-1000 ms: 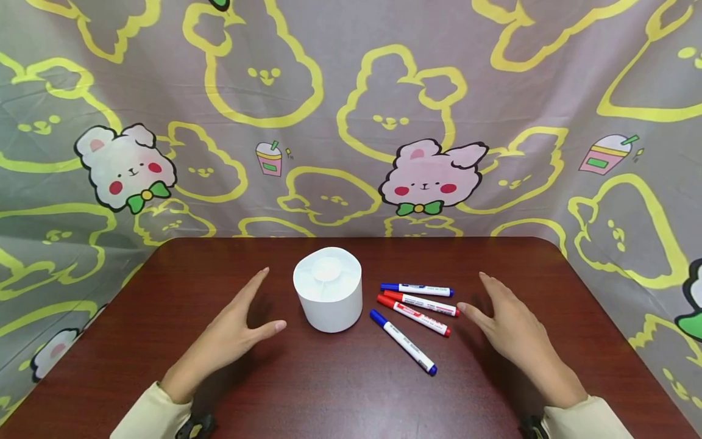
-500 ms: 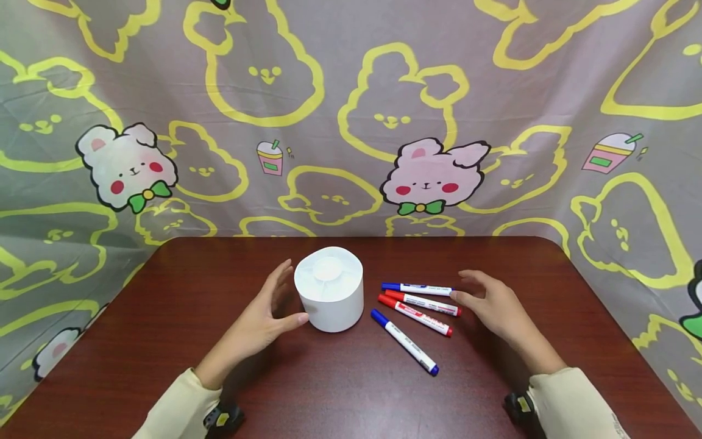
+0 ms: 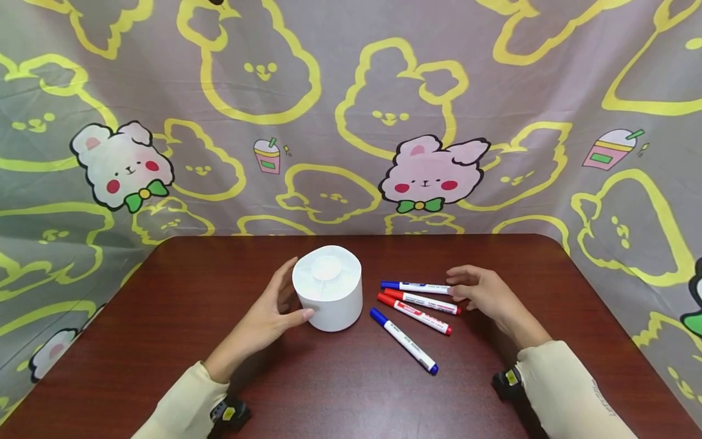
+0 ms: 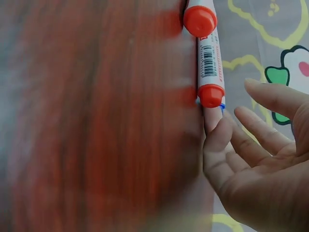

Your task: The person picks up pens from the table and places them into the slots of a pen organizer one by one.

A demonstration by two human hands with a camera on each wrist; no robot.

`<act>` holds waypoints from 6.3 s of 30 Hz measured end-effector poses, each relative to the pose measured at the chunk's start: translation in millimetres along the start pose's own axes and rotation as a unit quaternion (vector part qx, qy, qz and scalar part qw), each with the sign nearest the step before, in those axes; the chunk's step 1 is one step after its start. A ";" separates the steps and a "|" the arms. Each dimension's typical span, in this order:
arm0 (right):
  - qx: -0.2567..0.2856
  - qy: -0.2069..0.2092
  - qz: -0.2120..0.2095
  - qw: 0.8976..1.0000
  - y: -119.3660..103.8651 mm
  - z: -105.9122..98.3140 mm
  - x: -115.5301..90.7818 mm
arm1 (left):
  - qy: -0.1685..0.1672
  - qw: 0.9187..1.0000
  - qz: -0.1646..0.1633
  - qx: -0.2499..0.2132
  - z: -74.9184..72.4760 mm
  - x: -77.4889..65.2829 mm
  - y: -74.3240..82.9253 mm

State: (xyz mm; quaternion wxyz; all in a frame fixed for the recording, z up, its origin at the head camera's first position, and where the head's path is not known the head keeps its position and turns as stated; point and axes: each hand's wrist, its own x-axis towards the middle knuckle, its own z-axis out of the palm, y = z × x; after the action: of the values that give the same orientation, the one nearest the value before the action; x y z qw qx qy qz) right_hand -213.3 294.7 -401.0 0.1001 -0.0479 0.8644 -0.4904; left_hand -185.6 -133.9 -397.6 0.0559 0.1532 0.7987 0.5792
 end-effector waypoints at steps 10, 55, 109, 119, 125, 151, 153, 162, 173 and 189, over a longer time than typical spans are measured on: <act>0.058 -0.023 0.009 0.998 2.5 1.6 12.3 | -0.002 1.000 -0.003 -0.009 1.6 6.7 2.8; 0.218 -0.026 -0.010 0.975 4.8 1.2 15.4 | -0.011 0.999 0.006 -0.045 6.8 11.9 2.5; 0.420 -0.014 -0.150 0.895 -82.8 5.5 -6.2 | -0.011 0.998 0.004 -0.057 8.4 11.4 4.6; 0.401 0.004 -0.144 0.904 -111.8 22.9 -2.0 | 0.001 0.998 -0.001 -0.056 9.0 10.8 4.4; 0.393 0.015 -0.144 0.908 -119.0 31.9 1.6 | 0.001 0.999 -0.005 -0.053 8.8 10.5 4.6; 0.287 0.039 -0.113 0.950 -136.7 68.6 22.6 | 0.004 0.999 -0.006 -0.038 10.5 10.1 4.0; 0.278 0.041 -0.111 0.953 -135.7 72.9 24.6 | 0.004 0.999 -0.005 -0.037 10.6 10.2 4.0; 0.265 0.043 -0.091 0.959 -128.3 89.8 27.9 | 0.005 0.999 -0.001 -0.033 12.5 10.9 4.8; 0.332 0.029 -0.080 0.939 -119.9 101.9 31.8 | 0.005 1.000 0.000 -0.031 12.4 11.1 3.8; 0.389 0.027 -0.072 0.918 -113.1 117.2 35.7 | 0.003 0.999 -0.002 -0.032 12.8 10.6 4.3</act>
State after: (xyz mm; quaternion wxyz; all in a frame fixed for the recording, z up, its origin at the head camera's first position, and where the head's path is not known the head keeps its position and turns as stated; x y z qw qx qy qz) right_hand -224.1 131.8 -367.0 0.0525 -0.0539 0.6017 -0.7952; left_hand -191.4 -117.8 -396.7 0.0596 0.1480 0.7800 0.6051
